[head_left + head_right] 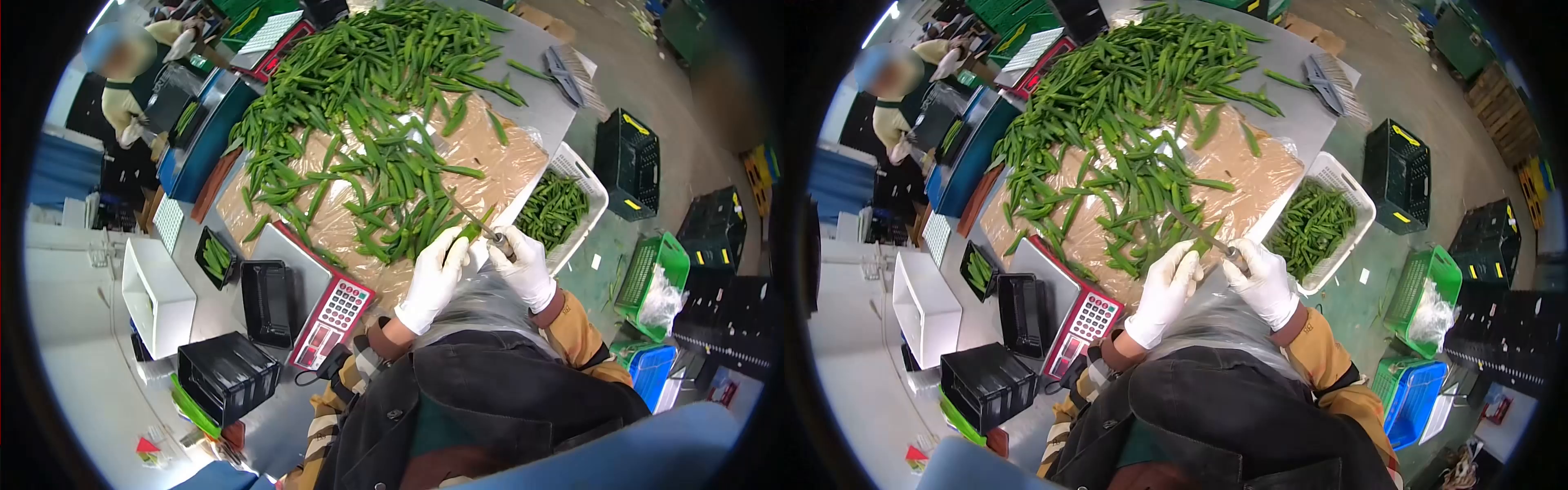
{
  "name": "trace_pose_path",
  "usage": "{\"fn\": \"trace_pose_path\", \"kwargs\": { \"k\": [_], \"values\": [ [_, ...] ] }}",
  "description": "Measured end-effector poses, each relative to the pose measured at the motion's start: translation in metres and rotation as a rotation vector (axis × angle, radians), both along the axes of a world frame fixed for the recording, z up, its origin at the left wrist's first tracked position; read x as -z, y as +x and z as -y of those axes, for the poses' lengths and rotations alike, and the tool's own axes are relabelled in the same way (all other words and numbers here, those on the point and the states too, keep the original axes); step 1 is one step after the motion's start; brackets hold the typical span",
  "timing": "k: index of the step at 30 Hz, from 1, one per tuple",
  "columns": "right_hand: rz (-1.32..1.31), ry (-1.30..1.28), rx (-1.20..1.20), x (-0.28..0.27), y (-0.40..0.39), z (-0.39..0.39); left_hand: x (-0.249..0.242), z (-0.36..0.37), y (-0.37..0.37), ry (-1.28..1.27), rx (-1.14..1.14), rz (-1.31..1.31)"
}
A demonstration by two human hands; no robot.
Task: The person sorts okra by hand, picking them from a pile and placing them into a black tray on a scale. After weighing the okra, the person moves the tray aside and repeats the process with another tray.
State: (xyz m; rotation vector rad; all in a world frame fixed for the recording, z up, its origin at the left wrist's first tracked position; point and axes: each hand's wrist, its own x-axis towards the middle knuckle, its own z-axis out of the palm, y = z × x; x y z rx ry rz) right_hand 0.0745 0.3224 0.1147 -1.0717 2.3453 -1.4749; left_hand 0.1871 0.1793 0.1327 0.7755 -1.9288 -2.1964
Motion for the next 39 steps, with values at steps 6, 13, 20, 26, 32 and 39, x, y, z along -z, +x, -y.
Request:
{"fn": "trace_pose_path", "kwargs": {
  "k": [6, 13, 20, 26, 32, 39],
  "values": [
    [-0.014, 0.132, 0.193, 0.026, -0.031, -0.034, -0.02, -0.01, -0.005, 0.03, 0.188, -0.145],
    [0.673, -0.328, 0.864, 0.156, -0.142, -0.145, -0.02, 0.028, 0.034, 0.155, -0.056, -0.078],
    [0.51, 0.007, 0.372, 0.13, -0.125, -0.019, 0.003, 0.058, 0.124, -0.011, -0.613, 0.122],
    [0.145, 0.112, 0.438, 0.177, -0.205, 0.025, 0.03, 0.057, 0.191, 0.029, -0.934, 0.15],
    [-0.536, 0.193, 0.259, 0.115, -0.192, 0.1, 0.05, 0.035, 0.173, 0.063, -0.939, 0.208],
    [-0.347, 0.225, -0.651, 0.121, -0.035, 0.198, 0.03, 0.022, 0.121, 0.134, -0.816, 0.171]
  ]
}}
